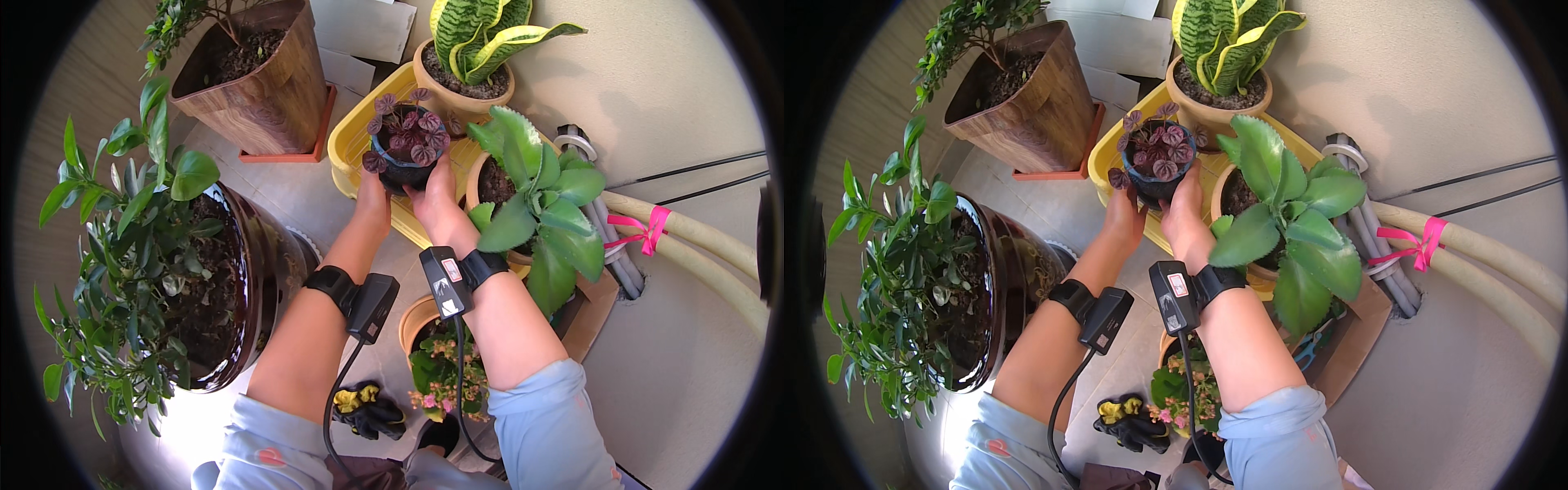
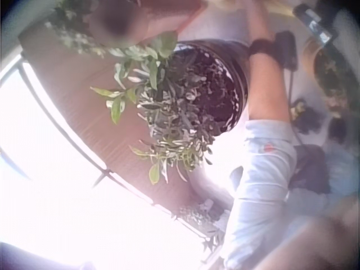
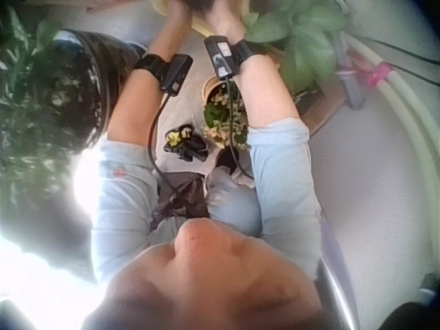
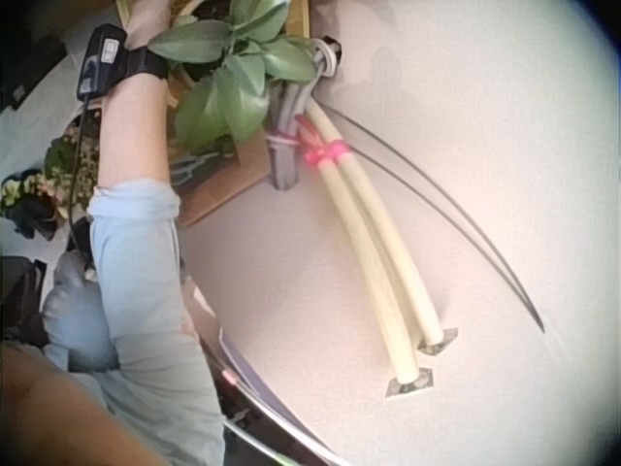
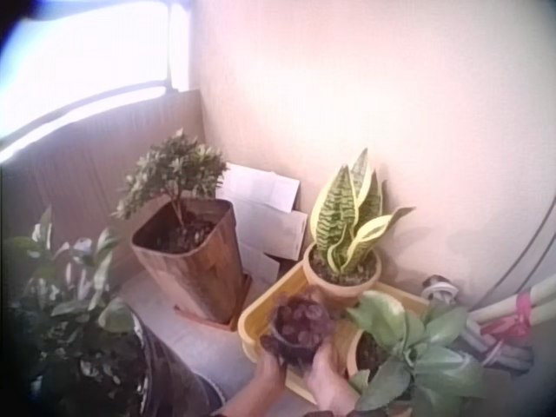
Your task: The person wipes the leaves and pots of several potted plants on a balcony using a cloth. They move the pots to a tray, wipe the floor, and then sweep the balcony with a broom and dustpan.
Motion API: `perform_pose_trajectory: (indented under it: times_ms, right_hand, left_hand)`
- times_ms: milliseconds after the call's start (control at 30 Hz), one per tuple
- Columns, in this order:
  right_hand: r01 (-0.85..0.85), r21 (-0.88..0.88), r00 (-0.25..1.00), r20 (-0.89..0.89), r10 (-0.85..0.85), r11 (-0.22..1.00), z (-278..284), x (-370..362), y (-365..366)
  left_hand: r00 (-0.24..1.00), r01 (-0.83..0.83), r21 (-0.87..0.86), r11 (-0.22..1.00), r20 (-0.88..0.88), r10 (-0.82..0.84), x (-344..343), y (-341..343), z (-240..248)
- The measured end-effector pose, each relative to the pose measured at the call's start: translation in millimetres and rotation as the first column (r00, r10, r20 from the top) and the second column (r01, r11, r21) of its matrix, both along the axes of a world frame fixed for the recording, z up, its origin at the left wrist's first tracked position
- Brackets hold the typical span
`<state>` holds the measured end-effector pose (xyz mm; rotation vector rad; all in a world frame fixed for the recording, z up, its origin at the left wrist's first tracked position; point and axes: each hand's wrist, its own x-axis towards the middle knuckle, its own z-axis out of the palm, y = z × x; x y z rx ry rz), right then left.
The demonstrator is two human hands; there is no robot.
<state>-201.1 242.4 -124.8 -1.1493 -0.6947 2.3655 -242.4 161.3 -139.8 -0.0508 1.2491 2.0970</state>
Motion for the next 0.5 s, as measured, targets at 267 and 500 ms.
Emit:
perform_pose_trajectory:
  times_ms: [267,500]
  right_hand:
    - [-0.098,0.079,0.994,-0.034,0.101,0.992,-1.1,-11.6,-4.0]
    - [-0.200,0.112,0.973,0.142,0.184,0.973,22.1,-1.9,-10.5]
  left_hand:
    - [0.997,-0.011,-0.050,0.999,0.080,0.015,31.0,-35.2,2.8]
    - [0.982,0.164,-0.033,0.986,0.095,-0.160,81.1,-93.5,7.8]
